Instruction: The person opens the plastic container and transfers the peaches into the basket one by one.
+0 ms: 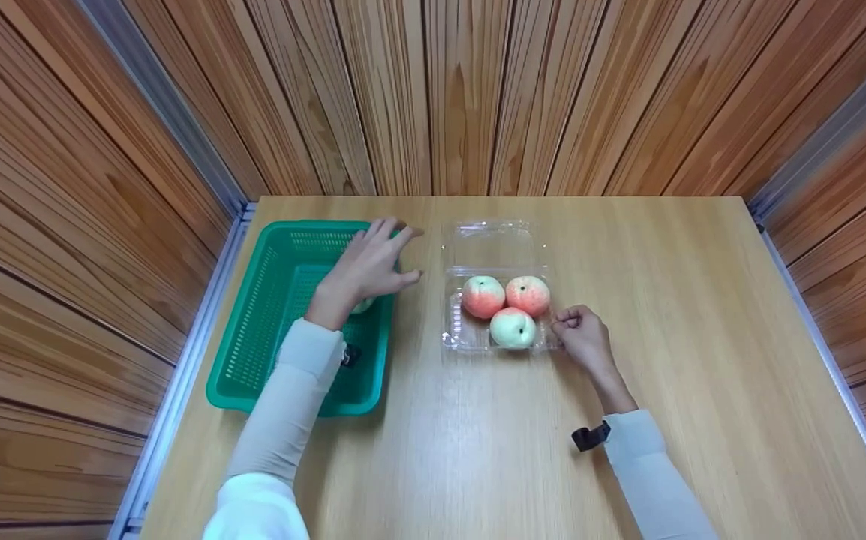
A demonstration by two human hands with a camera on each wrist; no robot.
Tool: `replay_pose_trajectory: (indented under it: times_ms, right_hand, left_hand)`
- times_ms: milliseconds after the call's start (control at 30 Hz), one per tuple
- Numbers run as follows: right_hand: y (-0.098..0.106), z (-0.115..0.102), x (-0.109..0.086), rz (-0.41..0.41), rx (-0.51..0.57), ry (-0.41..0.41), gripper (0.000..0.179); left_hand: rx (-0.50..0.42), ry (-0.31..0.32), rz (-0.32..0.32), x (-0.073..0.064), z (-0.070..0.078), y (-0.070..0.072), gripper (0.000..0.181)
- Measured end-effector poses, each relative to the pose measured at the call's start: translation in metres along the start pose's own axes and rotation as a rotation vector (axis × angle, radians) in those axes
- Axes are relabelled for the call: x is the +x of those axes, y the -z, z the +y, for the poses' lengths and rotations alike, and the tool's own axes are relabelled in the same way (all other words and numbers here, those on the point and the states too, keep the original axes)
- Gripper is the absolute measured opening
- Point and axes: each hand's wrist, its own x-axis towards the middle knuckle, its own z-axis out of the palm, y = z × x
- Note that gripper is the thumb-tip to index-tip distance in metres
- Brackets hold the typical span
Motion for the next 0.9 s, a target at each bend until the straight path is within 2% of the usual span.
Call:
replay_pose_trajectory:
  times_ms: [600,900]
  right_hand:
    - [0.000,0.001,0.001,-0.006,0.004,-0.016,0.022]
    - [0.001,0.001,0.001,0.000,0.002,-0.008,0.022]
  left_hand:
    - [-0.041,-0.020,-0.005,0.008,0.011,-0.007,0.066]
    - [-0.036,-0.055,0.005,0.011,0.016,-0.010,0.065]
